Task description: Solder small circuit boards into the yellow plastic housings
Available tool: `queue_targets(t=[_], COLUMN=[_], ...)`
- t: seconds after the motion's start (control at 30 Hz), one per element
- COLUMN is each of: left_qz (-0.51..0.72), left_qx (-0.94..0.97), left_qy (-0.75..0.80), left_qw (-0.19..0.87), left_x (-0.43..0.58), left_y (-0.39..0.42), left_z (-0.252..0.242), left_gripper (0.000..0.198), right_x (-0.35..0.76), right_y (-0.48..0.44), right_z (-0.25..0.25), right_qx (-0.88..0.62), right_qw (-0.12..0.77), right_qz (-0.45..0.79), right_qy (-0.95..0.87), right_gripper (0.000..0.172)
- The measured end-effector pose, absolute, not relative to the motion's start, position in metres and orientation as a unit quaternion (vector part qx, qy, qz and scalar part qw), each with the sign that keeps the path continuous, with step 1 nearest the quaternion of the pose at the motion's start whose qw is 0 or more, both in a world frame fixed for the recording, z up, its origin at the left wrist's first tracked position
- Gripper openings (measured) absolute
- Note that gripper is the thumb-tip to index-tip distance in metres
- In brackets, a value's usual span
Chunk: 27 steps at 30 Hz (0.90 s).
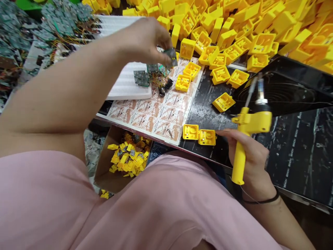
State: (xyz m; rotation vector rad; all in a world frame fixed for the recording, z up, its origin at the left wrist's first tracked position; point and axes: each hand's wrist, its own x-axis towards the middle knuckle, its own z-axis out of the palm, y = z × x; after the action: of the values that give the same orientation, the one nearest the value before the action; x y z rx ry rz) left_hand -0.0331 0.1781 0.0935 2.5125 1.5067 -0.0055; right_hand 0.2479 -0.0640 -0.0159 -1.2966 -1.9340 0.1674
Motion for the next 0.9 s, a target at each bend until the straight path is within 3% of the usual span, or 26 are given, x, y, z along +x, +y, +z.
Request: queue_targets(t=[0.13, 0.23, 0.37, 0.43, 0.53, 0.6, 0.67, 0.77, 0.83, 0.9], left_qz=[0.097, 0.147, 0.062, -0.041, -0.210, -0.220, -0.155, 0.040, 0.151, 0.180], left_qx=[0.851, 0.876, 0.926, 0.945, 0.955, 0.963, 0.983, 0.991, 0.962, 0.926], left_qy=[0.472, 0.417, 0.342, 0.312, 0.198, 0.107, 0.069, 0.117, 0.210, 0.322], left_qw=[0.209, 0.195, 0.148, 0.083, -0.073, -0.114, -0.075, 0.049, 0.084, 0.086], left_x=[-0.049, -0.049, -0.039, -0.030, -0.019, -0.020, -0.029, -0.051, -0.065, -0.074], left_y=[0.164, 0.162, 0.159, 0.144, 0.100, 0.063, 0.034, 0.018, 0.022, 0.026], left_z=[0.118, 0.125, 0.139, 0.138, 0.111, 0.080, 0.052, 0.032, 0.032, 0.034], left_gripper=[0.077, 0.085, 0.090, 0.070, 0.018, 0.021, 0.027, 0.035, 0.038, 0.032], right_x=[0.230, 0.216, 0.212, 0.212, 0.212, 0.213, 0.214, 0.217, 0.221, 0.225], right_y=[-0.048, -0.039, -0.039, -0.042, -0.044, -0.045, -0.046, -0.050, -0.056, -0.062], right_z=[-0.008, -0.010, -0.020, -0.023, -0.025, -0.024, -0.021, -0.014, -0.008, -0.003], right_qx=[-0.430, -0.386, -0.393, -0.416, -0.437, -0.434, -0.425, -0.435, -0.462, -0.491], right_qw=[0.327, 0.292, 0.275, 0.280, 0.285, 0.281, 0.278, 0.313, 0.356, 0.373], right_qz=[0.092, 0.089, 0.049, 0.028, 0.013, 0.017, 0.025, 0.024, 0.018, 0.015], right_qy=[-0.836, -0.871, -0.876, -0.865, -0.853, -0.856, -0.861, -0.844, -0.812, -0.787], right_gripper=[0.033, 0.041, 0.032, 0.032, 0.033, 0.035, 0.042, 0.051, 0.048, 0.041])
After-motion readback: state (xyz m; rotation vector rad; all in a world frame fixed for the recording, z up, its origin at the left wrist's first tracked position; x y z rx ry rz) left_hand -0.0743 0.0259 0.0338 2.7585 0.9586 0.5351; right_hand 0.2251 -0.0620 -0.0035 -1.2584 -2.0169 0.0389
